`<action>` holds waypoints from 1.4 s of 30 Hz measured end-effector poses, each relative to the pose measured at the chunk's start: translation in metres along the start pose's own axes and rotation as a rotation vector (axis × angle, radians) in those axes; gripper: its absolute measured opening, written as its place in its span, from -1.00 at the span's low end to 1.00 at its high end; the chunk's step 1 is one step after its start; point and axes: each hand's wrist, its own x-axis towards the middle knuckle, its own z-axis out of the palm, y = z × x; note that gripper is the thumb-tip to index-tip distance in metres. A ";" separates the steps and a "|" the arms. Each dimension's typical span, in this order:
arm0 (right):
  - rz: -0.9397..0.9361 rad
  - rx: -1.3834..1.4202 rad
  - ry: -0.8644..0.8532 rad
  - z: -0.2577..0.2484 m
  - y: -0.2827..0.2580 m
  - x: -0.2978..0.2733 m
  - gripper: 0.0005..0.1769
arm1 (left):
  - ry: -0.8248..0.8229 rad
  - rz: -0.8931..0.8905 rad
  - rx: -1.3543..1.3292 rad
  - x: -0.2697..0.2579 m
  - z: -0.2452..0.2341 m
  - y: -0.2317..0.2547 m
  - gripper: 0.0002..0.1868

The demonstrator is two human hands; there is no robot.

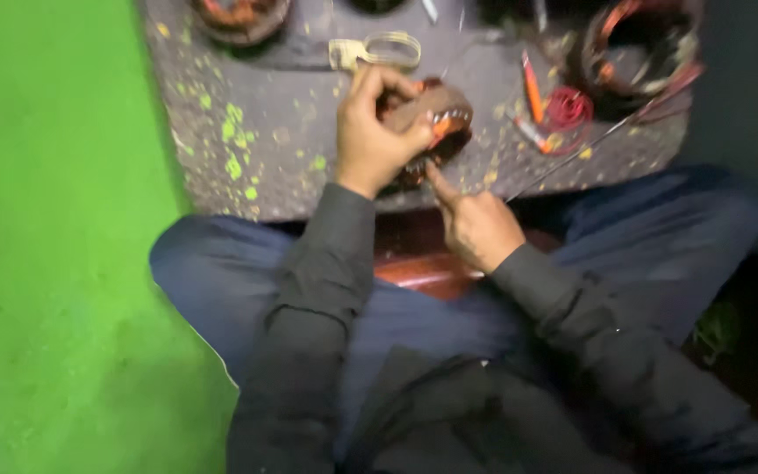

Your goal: The person sits cross-legged at a low table and works on cylindrical motor components with copper windings. They use a screwdriver to adjust or remove parts, handle small white insulating pieces, and manipulate the windings by hand. Tools and spare parts are arranged on the table throughout.

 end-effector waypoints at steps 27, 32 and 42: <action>0.048 -0.087 0.230 0.003 0.013 -0.034 -0.45 | -0.079 0.038 0.024 -0.007 0.004 0.000 -0.65; 0.071 -0.129 0.282 -0.010 0.015 -0.026 -0.49 | -0.122 0.059 0.075 0.004 0.013 0.004 -0.63; 0.041 -0.158 0.203 -0.023 0.022 -0.008 -0.54 | -0.142 0.022 0.120 0.015 0.022 0.001 -0.63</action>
